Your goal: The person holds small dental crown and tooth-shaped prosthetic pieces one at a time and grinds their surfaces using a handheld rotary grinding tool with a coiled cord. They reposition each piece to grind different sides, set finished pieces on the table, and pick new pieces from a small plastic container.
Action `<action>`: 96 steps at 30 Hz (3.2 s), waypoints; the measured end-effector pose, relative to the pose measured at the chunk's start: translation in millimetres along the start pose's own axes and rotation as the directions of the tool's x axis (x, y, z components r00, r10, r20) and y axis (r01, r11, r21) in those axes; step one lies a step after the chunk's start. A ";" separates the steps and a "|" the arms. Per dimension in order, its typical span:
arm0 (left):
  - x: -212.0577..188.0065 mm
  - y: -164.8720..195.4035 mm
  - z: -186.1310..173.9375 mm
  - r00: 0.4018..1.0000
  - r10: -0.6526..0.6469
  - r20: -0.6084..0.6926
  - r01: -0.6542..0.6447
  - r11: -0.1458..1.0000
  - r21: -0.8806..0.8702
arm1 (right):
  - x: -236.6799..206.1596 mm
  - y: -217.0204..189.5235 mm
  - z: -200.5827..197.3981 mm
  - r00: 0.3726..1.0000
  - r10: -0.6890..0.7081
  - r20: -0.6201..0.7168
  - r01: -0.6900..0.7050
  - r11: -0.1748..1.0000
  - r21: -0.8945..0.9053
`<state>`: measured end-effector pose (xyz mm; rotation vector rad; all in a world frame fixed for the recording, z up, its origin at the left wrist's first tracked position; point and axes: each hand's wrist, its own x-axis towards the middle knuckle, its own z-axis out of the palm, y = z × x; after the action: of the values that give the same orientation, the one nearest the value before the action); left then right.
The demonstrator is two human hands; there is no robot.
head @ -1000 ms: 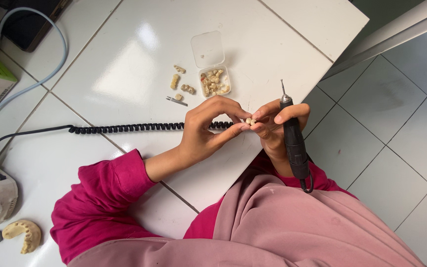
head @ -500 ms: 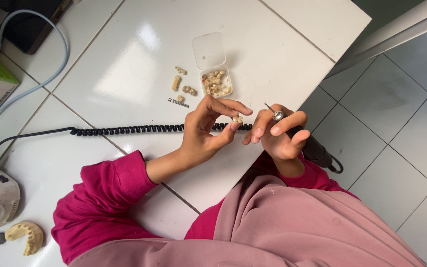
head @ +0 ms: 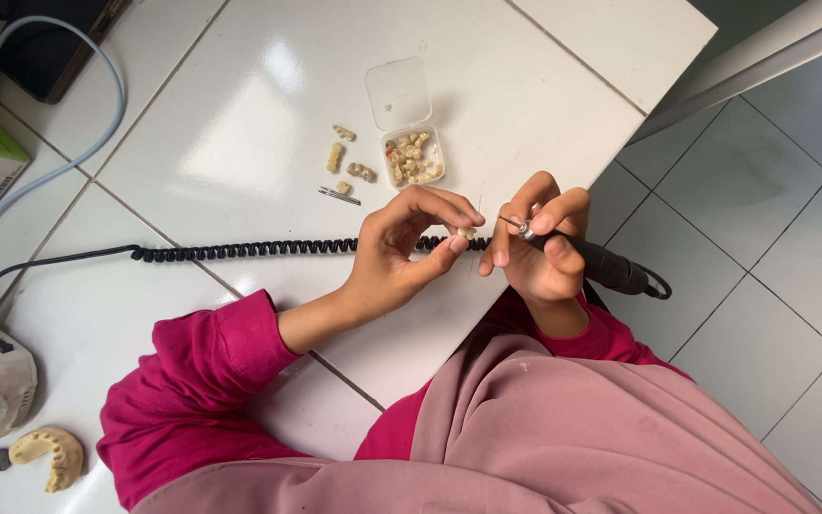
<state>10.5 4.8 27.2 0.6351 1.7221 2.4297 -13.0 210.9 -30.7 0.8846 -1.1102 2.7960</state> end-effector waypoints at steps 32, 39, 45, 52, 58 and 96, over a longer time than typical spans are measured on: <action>2.6 -15.3 -9.1 0.970 -0.240 -0.030 0.230 0.955 -0.186 | -11.9 -14.7 21.4 0.994 -0.107 -0.014 0.079 0.804 -0.589; 2.4 -13.4 -10.4 0.967 -0.253 -0.024 0.243 0.949 -0.202 | -8.6 -18.1 24.8 0.998 -0.063 -0.003 0.050 0.814 -0.579; 1.3 -14.9 -9.0 0.975 -0.221 -0.011 0.210 0.939 -0.273 | -7.8 -16.8 27.5 0.996 -0.081 -0.031 0.048 0.816 -0.575; 2.1 -14.9 -7.5 0.961 -0.259 -0.097 0.240 0.956 -0.167 | -5.4 -17.7 27.9 0.997 -0.057 -0.045 0.020 0.814 -0.581; 4.5 -11.0 -4.7 0.924 -0.358 -0.133 0.340 0.930 -0.139 | -1.6 -13.3 27.4 0.993 -0.111 -0.036 0.069 0.806 -0.588; 7.8 -6.9 -3.6 0.950 -0.289 -0.122 0.286 0.957 -0.043 | 0.1 -11.5 28.0 0.982 -0.165 -0.091 0.076 0.785 -0.615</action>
<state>1.0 6.5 22.0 0.2094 1.6882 2.3243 3.4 201.8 -6.9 0.6377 -1.7057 2.1128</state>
